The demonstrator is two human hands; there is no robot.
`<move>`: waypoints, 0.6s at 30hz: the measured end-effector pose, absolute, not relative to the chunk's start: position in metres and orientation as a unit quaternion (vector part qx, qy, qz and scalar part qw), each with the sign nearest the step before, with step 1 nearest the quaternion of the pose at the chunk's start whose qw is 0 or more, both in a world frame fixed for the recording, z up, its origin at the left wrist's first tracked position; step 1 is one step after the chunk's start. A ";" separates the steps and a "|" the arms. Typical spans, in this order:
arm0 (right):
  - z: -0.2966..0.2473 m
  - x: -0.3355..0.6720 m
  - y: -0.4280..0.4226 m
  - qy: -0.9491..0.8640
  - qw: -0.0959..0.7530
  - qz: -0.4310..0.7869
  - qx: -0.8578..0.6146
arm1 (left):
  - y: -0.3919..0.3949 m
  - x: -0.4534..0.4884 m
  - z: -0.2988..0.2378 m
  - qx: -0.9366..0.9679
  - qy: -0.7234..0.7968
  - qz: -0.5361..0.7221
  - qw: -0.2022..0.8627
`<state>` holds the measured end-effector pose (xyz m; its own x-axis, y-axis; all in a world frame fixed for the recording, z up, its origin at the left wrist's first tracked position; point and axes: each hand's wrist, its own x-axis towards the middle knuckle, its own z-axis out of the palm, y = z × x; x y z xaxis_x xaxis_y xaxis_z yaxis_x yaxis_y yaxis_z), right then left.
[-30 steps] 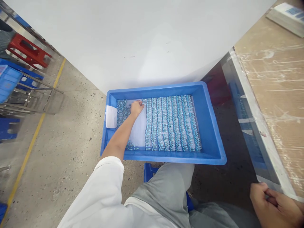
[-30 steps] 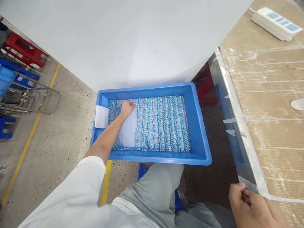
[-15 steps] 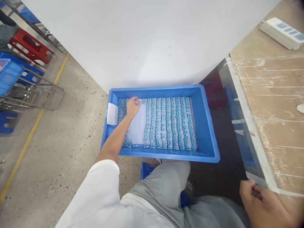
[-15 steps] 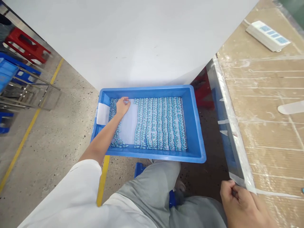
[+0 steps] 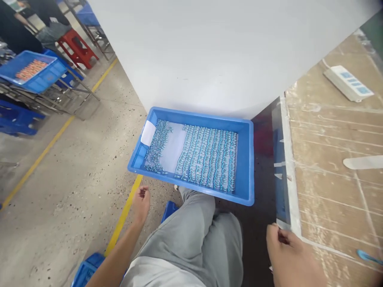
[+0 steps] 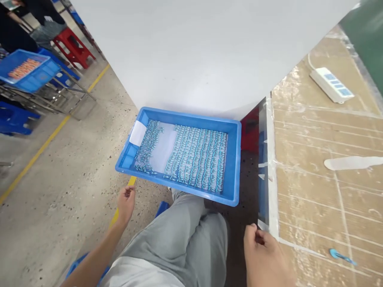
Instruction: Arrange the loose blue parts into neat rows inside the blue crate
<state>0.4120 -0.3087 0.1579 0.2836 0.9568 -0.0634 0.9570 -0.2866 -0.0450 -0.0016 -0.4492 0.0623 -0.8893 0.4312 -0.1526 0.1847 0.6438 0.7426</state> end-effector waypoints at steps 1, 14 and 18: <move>0.164 0.413 -0.305 0.584 0.041 -0.076 0.807 | -0.457 0.012 0.059 0.174 0.886 0.378 0.206; 0.173 0.362 -0.273 0.719 -0.139 -0.240 0.637 | -0.436 0.095 0.049 0.384 0.854 -0.045 0.349; 0.161 0.285 -0.236 0.807 -0.137 -0.264 0.510 | -0.450 0.064 0.039 0.350 0.899 -0.139 0.222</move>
